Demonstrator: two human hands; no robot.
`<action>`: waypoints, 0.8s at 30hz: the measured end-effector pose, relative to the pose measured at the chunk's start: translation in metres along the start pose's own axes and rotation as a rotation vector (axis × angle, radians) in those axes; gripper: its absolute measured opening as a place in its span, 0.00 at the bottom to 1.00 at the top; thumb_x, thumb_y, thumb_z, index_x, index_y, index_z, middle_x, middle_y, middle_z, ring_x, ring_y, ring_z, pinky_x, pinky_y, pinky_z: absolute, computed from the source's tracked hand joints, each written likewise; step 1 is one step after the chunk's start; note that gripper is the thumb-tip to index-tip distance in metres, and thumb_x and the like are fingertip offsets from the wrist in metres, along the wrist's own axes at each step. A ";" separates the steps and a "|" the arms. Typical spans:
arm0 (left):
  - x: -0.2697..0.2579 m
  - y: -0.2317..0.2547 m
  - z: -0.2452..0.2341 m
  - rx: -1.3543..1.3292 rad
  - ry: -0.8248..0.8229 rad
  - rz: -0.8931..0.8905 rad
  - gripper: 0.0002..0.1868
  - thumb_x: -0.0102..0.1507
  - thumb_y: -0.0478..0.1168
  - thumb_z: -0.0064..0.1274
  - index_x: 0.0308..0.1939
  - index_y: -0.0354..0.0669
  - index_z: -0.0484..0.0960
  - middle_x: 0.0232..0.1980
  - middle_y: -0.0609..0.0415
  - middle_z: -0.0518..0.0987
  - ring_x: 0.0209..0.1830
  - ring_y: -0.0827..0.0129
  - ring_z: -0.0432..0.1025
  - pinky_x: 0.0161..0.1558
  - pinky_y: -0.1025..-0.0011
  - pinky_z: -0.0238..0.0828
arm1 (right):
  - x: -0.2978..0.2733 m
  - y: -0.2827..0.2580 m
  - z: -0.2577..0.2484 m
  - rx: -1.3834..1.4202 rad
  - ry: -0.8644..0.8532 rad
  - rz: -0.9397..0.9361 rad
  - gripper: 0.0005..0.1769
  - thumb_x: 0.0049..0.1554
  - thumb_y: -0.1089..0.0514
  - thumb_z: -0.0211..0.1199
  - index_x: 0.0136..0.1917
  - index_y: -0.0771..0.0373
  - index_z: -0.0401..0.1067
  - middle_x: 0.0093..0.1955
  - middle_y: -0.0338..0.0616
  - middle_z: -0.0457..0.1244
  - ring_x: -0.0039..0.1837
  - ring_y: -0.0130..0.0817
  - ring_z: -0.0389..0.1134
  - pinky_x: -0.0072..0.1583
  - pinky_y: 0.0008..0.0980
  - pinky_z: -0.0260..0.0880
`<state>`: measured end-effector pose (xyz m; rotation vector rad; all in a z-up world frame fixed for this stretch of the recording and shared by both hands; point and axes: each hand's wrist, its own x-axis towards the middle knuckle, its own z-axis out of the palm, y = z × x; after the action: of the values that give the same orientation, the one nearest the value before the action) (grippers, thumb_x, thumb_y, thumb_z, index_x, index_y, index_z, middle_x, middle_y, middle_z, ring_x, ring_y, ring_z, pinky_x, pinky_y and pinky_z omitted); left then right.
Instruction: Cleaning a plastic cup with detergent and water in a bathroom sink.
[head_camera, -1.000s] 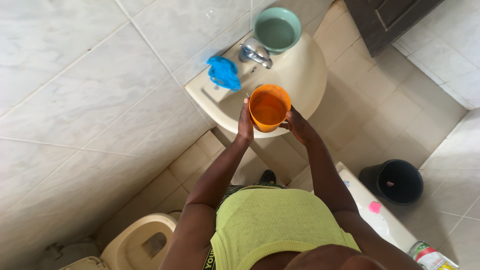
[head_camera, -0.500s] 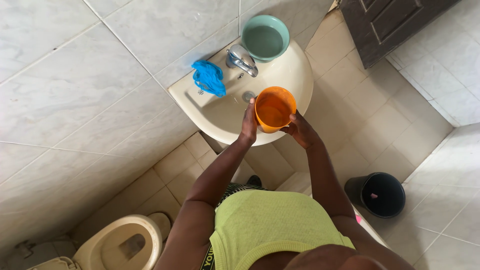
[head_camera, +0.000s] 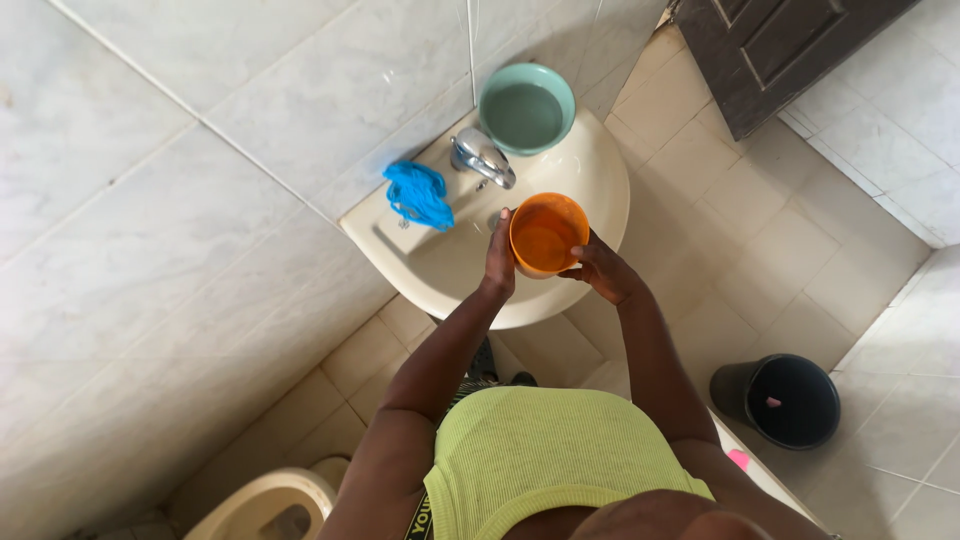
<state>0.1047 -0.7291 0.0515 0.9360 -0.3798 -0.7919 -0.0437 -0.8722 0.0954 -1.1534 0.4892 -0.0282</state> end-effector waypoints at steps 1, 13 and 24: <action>0.005 0.001 -0.003 0.000 -0.003 -0.001 0.37 0.74 0.65 0.31 0.64 0.35 0.74 0.64 0.44 0.75 0.65 0.61 0.68 0.69 0.64 0.61 | 0.003 -0.003 0.002 0.001 0.003 -0.002 0.55 0.47 0.38 0.67 0.82 0.52 0.49 0.76 0.42 0.55 0.73 0.38 0.60 0.68 0.46 0.64; 0.061 -0.006 -0.035 -0.091 -0.002 -0.099 0.34 0.73 0.63 0.35 0.71 0.40 0.67 0.69 0.49 0.72 0.71 0.63 0.65 0.71 0.63 0.58 | 0.044 -0.014 0.005 -0.013 0.012 -0.037 0.56 0.46 0.42 0.71 0.82 0.55 0.51 0.75 0.41 0.57 0.72 0.36 0.60 0.70 0.40 0.62; 0.079 -0.012 -0.047 -0.119 -0.017 -0.144 0.33 0.72 0.63 0.36 0.68 0.41 0.70 0.68 0.50 0.73 0.70 0.63 0.66 0.71 0.63 0.58 | 0.061 -0.005 -0.006 -0.049 0.094 -0.041 0.56 0.44 0.42 0.71 0.81 0.54 0.55 0.73 0.41 0.59 0.72 0.36 0.60 0.69 0.40 0.60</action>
<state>0.1804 -0.7650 0.0120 0.8517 -0.2788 -0.9441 0.0098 -0.8960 0.0763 -1.2142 0.5527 -0.1066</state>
